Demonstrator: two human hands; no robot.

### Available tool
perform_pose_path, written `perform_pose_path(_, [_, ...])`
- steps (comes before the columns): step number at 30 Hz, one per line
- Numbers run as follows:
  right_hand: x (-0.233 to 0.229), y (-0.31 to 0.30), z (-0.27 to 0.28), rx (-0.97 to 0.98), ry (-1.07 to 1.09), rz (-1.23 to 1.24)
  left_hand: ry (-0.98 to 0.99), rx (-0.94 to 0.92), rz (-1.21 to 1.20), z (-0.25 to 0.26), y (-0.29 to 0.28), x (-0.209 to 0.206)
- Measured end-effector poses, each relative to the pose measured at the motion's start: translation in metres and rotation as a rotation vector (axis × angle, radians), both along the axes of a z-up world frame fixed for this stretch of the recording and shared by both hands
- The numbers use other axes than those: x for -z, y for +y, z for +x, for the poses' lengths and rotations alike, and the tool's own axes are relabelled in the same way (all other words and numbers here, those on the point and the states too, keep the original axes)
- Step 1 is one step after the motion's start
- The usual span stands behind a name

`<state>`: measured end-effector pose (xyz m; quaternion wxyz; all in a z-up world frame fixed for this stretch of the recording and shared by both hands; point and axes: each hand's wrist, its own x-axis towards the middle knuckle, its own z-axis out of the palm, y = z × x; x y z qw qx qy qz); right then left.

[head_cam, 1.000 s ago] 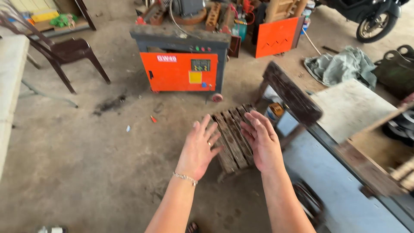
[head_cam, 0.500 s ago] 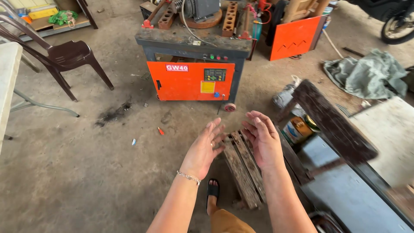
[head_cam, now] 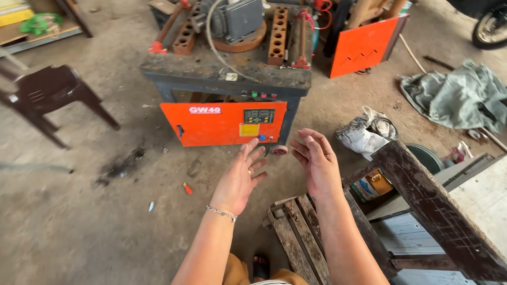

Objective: Repairing or assembling machinery parts using a ratchet wrench to tighten bolts on a metal plate near an electric motor in a workshop environment.

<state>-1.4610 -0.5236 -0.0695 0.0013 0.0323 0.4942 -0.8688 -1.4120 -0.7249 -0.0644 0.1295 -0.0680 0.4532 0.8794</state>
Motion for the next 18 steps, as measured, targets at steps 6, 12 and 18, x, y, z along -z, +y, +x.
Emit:
perform_pose_path(6, [0.029, -0.017, -0.092, 0.086, -0.043, 0.071, -0.024, 0.078, 0.03, -0.11, -0.031, 0.025])
perform_pose_path(12, [0.052, -0.05, -0.193, 0.155, -0.055, 0.149, -0.089, 0.191, -0.002, -0.228, -0.07, 0.033])
perform_pose_path(18, [0.07, -0.072, -0.278, 0.216, -0.12, 0.201, -0.113, 0.287, -0.097, -0.333, -0.089, 0.037])
